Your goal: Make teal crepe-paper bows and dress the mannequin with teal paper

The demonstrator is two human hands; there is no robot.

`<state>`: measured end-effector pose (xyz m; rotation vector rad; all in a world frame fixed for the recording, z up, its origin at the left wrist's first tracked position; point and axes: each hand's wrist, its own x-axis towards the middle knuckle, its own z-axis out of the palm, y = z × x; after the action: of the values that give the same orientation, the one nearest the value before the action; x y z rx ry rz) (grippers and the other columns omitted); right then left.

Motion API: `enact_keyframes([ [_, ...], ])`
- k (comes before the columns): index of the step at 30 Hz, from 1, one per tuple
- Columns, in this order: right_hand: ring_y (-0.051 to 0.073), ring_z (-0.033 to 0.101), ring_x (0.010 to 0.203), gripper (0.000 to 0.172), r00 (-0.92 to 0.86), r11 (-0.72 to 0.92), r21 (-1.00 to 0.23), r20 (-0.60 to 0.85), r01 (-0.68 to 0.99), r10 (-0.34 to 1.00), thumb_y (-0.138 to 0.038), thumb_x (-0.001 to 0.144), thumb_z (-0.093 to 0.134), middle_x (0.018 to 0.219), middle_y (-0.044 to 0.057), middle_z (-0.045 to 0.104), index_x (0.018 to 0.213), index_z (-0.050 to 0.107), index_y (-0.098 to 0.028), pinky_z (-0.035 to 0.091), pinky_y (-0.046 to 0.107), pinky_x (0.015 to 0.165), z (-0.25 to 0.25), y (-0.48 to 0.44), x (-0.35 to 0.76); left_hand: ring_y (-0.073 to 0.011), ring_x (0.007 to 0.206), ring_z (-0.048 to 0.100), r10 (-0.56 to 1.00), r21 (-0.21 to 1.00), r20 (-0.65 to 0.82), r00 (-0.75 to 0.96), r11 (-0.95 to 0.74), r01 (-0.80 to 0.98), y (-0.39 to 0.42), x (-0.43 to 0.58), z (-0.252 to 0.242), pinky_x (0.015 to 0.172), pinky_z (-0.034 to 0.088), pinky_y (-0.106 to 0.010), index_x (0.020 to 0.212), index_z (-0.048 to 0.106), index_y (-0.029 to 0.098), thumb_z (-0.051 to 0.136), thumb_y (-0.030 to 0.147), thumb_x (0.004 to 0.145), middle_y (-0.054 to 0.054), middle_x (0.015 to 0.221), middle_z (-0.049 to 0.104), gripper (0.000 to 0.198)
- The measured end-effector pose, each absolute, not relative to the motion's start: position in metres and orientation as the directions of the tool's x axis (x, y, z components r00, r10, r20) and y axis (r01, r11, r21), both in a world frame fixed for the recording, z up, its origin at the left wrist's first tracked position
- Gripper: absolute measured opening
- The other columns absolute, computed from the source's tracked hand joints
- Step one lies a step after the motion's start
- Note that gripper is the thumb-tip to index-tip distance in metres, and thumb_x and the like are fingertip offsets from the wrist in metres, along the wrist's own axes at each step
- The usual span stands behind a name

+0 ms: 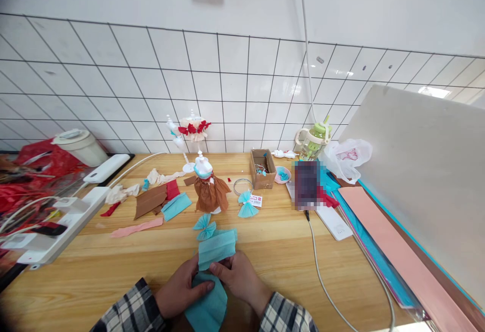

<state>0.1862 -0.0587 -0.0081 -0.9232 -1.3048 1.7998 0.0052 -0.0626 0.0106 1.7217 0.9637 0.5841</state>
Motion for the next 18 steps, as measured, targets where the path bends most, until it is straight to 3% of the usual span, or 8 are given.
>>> enact_keyframes([
  [4,0.019,0.065,0.077,0.040,-0.482,-0.250,-0.953,-0.142,-0.168,0.865,-0.054,0.075,0.068,0.080,0.005,0.070,0.089,0.069,-0.017,0.049,0.033,0.076,-0.010,-0.058,0.185,-0.0248,0.107,0.060,0.828,0.924,-0.065,0.558,-0.161,0.347,-0.063,0.005,0.009,0.095,0.046,-0.036,0.124,0.053,0.017,0.059,0.034,0.079,-0.008,0.120,0.065,0.048],
  [7,0.014,0.058,0.061,0.042,-0.458,-0.245,-0.959,-0.156,-0.141,0.875,-0.058,0.074,0.067,0.066,0.001,0.064,0.078,0.066,-0.017,0.046,0.028,0.062,-0.011,-0.057,0.186,-0.0239,0.103,0.061,0.829,0.913,-0.051,0.557,-0.187,0.362,-0.063,0.004,0.007,0.092,0.047,-0.035,0.125,0.052,0.017,0.059,0.036,0.079,-0.008,0.117,0.066,0.050],
  [10,0.008,0.040,0.044,0.050,-0.454,-0.203,-0.975,-0.141,-0.090,0.880,-0.065,0.075,0.061,0.051,-0.003,0.049,0.063,0.056,-0.017,0.032,0.022,0.046,-0.010,-0.059,0.195,-0.0216,0.090,0.064,0.805,0.904,-0.079,0.588,-0.192,0.383,-0.063,0.004,0.008,0.082,0.050,-0.032,0.124,0.055,0.018,0.057,0.039,0.081,-0.005,0.105,0.070,0.048],
  [13,0.006,0.031,0.042,0.054,-0.413,-0.201,-0.960,-0.105,-0.196,0.905,-0.071,0.076,0.054,0.054,-0.005,0.042,0.070,0.054,-0.017,0.020,0.021,0.041,-0.011,-0.070,0.209,-0.0212,0.085,0.065,0.780,0.875,-0.112,0.615,-0.216,0.433,-0.065,0.004,0.009,0.079,0.051,-0.032,0.122,0.060,0.022,0.052,0.041,0.086,-0.003,0.097,0.072,0.042],
  [16,0.007,0.024,0.044,0.051,-0.278,-0.131,-0.954,-0.053,-0.269,0.959,-0.069,0.080,0.049,0.057,-0.005,0.036,0.074,0.053,-0.018,0.016,0.021,0.041,-0.016,-0.084,0.223,-0.0219,0.097,0.065,0.747,0.830,-0.073,0.661,-0.321,0.455,-0.072,0.004,0.007,0.089,0.049,-0.034,0.132,0.052,0.033,0.047,0.035,0.090,-0.001,0.114,0.070,0.042],
  [18,0.009,0.029,0.046,0.049,-0.033,0.038,-0.974,0.046,-0.224,0.998,-0.067,0.084,0.046,0.057,-0.004,0.038,0.074,0.053,-0.019,0.022,0.022,0.042,-0.020,-0.092,0.232,-0.0221,0.103,0.063,0.717,0.764,-0.021,0.697,-0.438,0.474,-0.078,0.006,0.005,0.093,0.048,-0.034,0.136,0.045,0.039,0.048,0.031,0.089,0.000,0.125,0.065,0.048],
])
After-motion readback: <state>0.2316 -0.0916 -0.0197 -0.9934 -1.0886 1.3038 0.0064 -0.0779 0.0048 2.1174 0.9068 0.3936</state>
